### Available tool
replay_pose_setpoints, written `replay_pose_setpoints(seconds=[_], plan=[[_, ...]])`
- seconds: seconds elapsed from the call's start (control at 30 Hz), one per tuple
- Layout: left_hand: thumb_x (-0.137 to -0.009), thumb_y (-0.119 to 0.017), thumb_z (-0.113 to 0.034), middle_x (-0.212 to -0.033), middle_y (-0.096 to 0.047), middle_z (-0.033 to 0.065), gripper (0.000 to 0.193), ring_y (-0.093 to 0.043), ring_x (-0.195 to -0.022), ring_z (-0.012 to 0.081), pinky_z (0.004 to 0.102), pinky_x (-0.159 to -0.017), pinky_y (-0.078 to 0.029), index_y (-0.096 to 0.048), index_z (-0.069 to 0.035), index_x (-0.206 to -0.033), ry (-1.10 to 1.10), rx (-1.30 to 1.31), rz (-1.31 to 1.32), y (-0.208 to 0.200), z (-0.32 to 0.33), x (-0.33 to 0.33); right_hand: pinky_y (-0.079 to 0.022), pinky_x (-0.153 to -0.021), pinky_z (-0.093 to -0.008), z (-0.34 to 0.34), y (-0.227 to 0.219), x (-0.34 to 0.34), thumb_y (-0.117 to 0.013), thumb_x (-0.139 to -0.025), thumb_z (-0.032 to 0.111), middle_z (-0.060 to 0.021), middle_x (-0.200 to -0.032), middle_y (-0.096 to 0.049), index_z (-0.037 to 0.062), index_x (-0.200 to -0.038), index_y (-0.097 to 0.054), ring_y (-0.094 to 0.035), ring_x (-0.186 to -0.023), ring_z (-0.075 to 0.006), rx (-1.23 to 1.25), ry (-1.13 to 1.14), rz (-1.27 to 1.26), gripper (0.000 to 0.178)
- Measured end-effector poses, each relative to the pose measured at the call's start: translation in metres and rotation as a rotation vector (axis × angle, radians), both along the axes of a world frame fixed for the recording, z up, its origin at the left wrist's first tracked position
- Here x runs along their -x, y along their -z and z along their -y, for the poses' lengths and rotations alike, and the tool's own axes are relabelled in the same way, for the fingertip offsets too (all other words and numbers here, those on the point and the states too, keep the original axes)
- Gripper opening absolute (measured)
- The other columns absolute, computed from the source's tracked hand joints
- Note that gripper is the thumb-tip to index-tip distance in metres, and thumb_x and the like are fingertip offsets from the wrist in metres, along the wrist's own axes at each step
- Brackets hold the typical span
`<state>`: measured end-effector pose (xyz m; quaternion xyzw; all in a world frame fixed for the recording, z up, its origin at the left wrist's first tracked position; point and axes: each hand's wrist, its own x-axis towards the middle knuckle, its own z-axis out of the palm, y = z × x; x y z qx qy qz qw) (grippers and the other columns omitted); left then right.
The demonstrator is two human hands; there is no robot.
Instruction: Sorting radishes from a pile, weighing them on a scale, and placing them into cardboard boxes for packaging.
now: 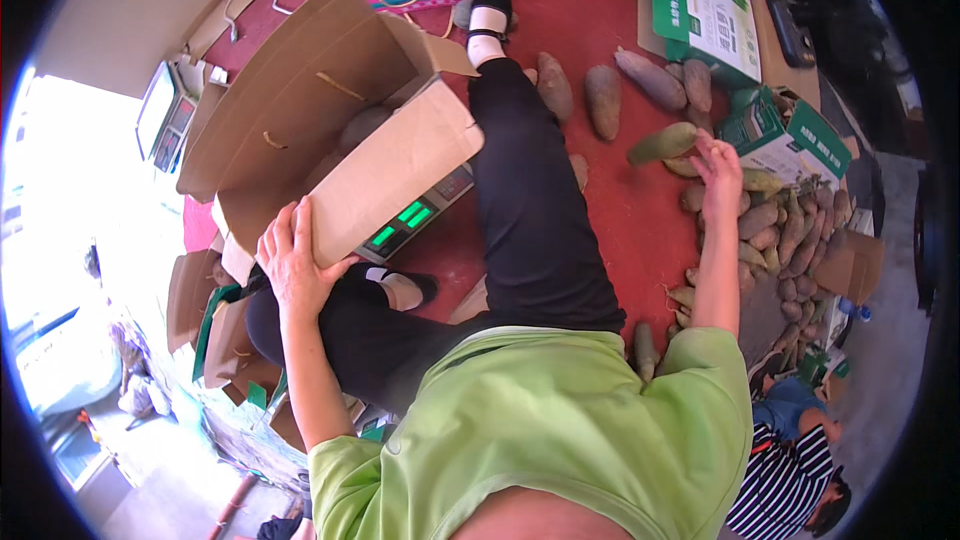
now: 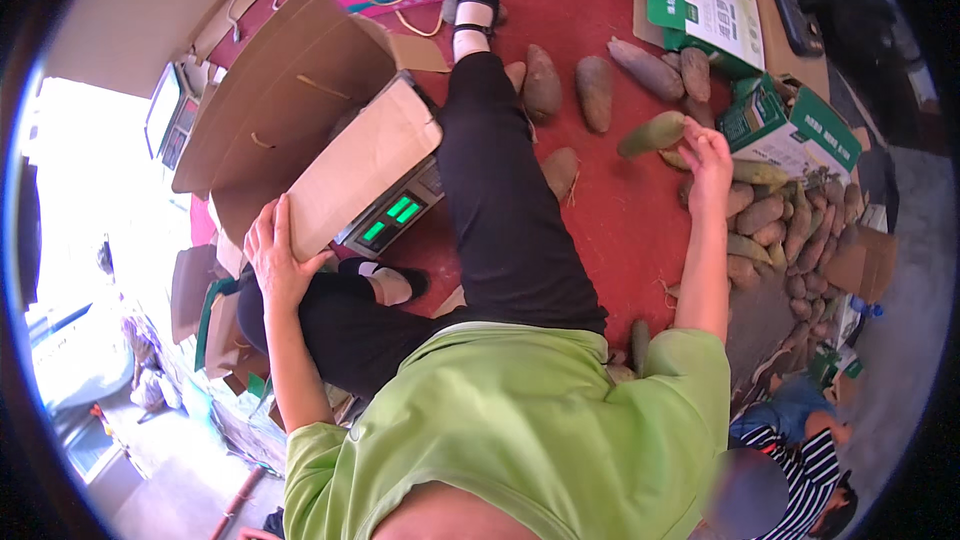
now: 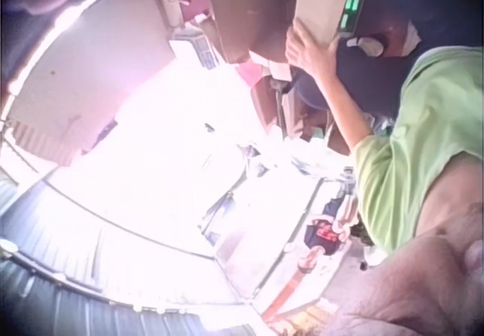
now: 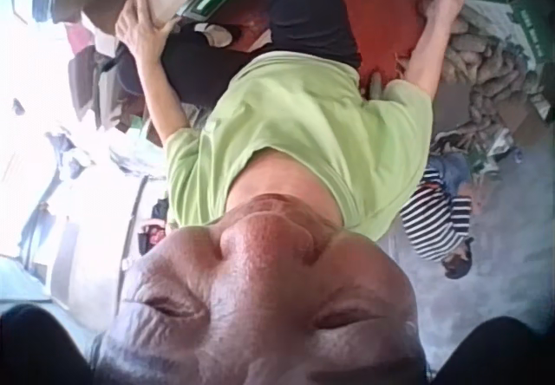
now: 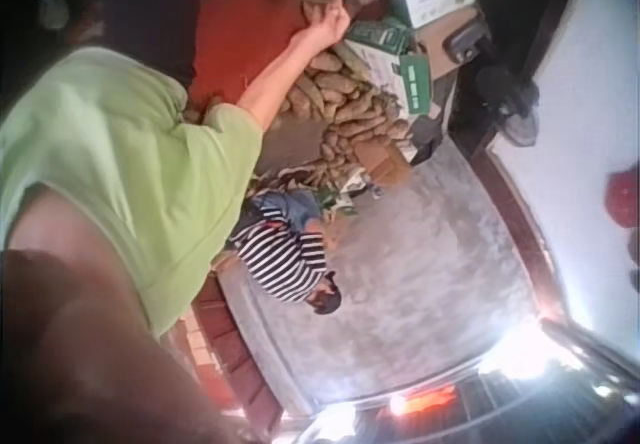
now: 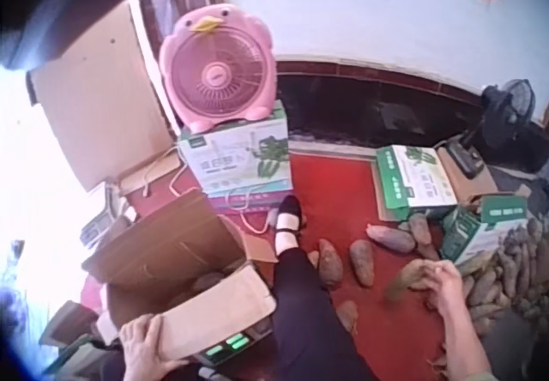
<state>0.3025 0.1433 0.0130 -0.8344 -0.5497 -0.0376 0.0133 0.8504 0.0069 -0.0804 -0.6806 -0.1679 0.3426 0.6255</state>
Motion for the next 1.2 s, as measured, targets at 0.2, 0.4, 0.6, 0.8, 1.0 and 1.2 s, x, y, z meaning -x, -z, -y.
replay_pose_setpoints(seconds=[0.2,0.4,0.6,0.8,1.0,1.2], plan=[[-0.05,-0.077,-0.051,-0.127,-0.045,0.0096,0.098,-0.043,-0.116,0.0306,0.0455,-0.099,-0.029,-0.043,-0.014,-0.134,0.005,0.012,0.02,-0.003,0.0,0.005,-0.045,-0.088,-0.0304,-0.086,-0.128,0.074,-0.041,-0.094,0.012,-0.0068,-0.113,-0.06,0.0031,-0.103,-0.059,-0.052,-0.107,-0.0137,-0.164,-0.348,0.3,0.021],[-0.05,-0.078,-0.048,-0.127,-0.045,0.0095,0.097,-0.043,-0.116,0.03,0.0448,-0.1,-0.029,-0.043,-0.014,-0.134,0.014,0.035,0.047,-0.006,-0.001,0.005,-0.05,-0.076,-0.0311,-0.169,-0.241,0.172,-0.049,-0.088,0.008,-0.0102,-0.095,-0.064,0.0011,-0.092,-0.062,-0.062,-0.086,-0.019,-0.623,-0.506,0.134,0.015],[-0.049,-0.081,-0.039,-0.126,-0.047,0.0087,0.097,-0.043,-0.115,0.0302,0.0443,-0.098,-0.03,-0.042,-0.014,-0.134,-0.019,0.029,0.038,-0.007,0.006,0.009,-0.048,-0.063,-0.0307,-0.22,-0.25,0.29,-0.053,-0.083,0.012,-0.0113,-0.075,-0.062,0.0,-0.086,-0.062,-0.061,-0.072,-0.0178,-0.592,-0.703,0.192,0.015],[-0.051,-0.078,-0.044,-0.127,-0.047,0.0105,0.097,-0.045,-0.114,0.0317,0.0446,-0.098,-0.031,-0.041,-0.013,-0.135,0.12,-0.029,0.077,0.003,0.001,-0.004,-0.05,-0.064,-0.0342,-0.261,-0.137,0.347,-0.052,-0.078,0.009,-0.0158,-0.073,-0.065,-0.0001,-0.076,-0.062,-0.063,-0.069,-0.0208,-0.44,-0.602,0.218,0.014],[-0.051,-0.077,-0.048,-0.13,-0.045,0.0114,0.1,-0.043,-0.117,0.0334,0.0461,-0.099,-0.031,-0.039,-0.014,-0.137,0.075,-0.041,0.048,0.008,0.005,0.008,-0.049,-0.063,-0.031,-0.232,-0.104,0.275,-0.058,-0.078,0.013,-0.0124,-0.074,-0.066,0.0006,-0.079,-0.065,-0.063,-0.068,-0.0179,-0.414,-0.557,0.307,0.014],[-0.055,-0.07,-0.059,-0.131,-0.044,0.0101,0.098,-0.042,-0.118,0.0331,0.0464,-0.1,-0.031,-0.039,-0.015,-0.137,0.089,-0.06,0.016,0.012,0.002,0.005,-0.048,-0.071,-0.0277,-0.162,-0.046,0.143,-0.06,-0.082,0.012,-0.009,-0.085,-0.066,0.0005,-0.088,-0.065,-0.061,-0.08,-0.0133,-0.245,-0.308,0.332,0.014]])
